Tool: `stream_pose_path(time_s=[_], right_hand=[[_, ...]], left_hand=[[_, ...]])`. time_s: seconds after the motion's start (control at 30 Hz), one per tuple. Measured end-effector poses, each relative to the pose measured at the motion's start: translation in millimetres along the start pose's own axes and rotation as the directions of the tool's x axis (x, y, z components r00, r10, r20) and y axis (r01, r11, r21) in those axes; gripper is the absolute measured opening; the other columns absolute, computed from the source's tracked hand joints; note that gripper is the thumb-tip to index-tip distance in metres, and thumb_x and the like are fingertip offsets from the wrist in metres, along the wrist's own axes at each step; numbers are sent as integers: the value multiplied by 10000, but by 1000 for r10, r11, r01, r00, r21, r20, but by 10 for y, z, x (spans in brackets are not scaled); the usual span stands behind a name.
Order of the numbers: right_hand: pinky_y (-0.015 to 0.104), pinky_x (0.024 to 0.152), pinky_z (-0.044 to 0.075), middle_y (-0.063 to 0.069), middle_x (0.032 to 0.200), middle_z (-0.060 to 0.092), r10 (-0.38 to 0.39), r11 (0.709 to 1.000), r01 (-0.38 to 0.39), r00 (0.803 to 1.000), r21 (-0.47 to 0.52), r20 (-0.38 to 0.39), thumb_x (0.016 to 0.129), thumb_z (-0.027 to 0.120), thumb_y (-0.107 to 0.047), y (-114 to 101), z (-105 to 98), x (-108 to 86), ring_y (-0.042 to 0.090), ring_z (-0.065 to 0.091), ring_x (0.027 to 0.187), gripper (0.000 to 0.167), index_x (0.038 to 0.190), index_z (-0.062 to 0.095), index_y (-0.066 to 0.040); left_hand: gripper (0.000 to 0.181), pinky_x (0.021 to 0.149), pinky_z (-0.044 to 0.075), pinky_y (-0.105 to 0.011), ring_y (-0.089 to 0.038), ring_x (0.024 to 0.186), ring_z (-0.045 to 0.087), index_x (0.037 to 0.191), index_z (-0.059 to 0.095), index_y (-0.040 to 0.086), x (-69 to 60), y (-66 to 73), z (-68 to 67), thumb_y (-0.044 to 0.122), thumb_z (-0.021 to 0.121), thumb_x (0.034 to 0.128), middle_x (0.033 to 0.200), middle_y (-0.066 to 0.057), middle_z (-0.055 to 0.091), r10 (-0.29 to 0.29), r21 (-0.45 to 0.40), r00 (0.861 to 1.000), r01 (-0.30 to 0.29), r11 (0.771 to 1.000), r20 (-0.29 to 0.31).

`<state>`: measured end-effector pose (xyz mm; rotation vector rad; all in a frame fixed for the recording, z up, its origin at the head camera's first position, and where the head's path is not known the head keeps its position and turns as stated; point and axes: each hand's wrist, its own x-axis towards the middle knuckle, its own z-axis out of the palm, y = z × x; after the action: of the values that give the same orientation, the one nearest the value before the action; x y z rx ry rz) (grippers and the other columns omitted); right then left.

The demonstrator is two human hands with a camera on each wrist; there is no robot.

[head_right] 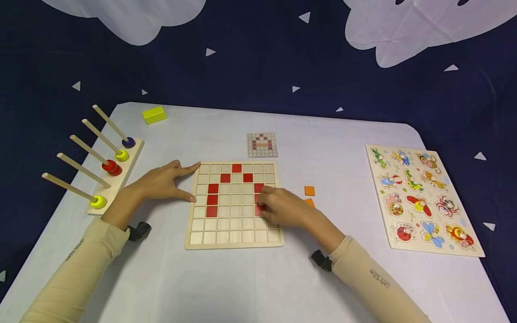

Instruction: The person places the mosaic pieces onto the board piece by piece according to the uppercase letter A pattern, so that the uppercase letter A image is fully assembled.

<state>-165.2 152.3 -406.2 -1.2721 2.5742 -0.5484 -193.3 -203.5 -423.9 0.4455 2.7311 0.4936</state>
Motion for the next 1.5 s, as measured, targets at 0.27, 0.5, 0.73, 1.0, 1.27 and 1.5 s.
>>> stream_pose_path(time_s=[0.27,0.5,0.73,1.0,1.27,1.5], right_hand=[[217,675,465,-3,893,594,-13,999,12,1000,-40,-15,860,757,-70,-22,19,-18,93,529,751,102,857,656,-87],[248,711,493,14,921,598,18,999,-20,998,-30,-67,846,796,-166,-24,-8,-64,110,559,772,202,980,713,-40],[279,715,499,24,953,601,104,994,-100,990,45,-100,841,800,-160,86,-130,-206,154,573,805,223,1009,715,-42],[274,667,461,32,862,565,212,977,-211,969,23,-126,815,814,-114,363,-240,-462,141,507,745,266,1033,714,1],[323,706,464,18,863,573,252,967,-253,953,13,-171,815,793,-70,620,-309,-637,178,542,795,246,1036,712,2],[288,661,432,27,834,560,238,970,-244,951,-11,-196,816,782,-40,766,-296,-707,176,511,761,232,1030,716,19]], left_hand=[[1097,685,424,-340,-207,763,470,1545,347,248,-1,13,-11,693,800,650,1030,-119,514,-5,-2,1000,5,1000,7],[1096,671,413,-336,-211,759,469,1547,345,243,-5,20,-17,694,796,655,1035,-128,514,-8,-2,1000,8,1000,15],[1101,658,404,-329,-211,746,464,1545,346,246,-17,26,-26,680,811,646,1020,-120,510,-7,-5,1000,7,1000,7],[1101,668,408,-330,-213,754,471,1546,343,244,-13,25,-27,678,811,649,1033,-126,512,-1,-14,1000,2,1000,12],[1103,668,413,-331,-213,754,471,1545,347,231,-20,23,-26,680,809,650,1032,-130,512,-2,-15,1000,2,1000,10],[1111,690,429,-342,-220,772,489,1548,342,250,-10,37,-21,690,808,640,1040,-132,521,-14,-11,1000,14,1000,20]])
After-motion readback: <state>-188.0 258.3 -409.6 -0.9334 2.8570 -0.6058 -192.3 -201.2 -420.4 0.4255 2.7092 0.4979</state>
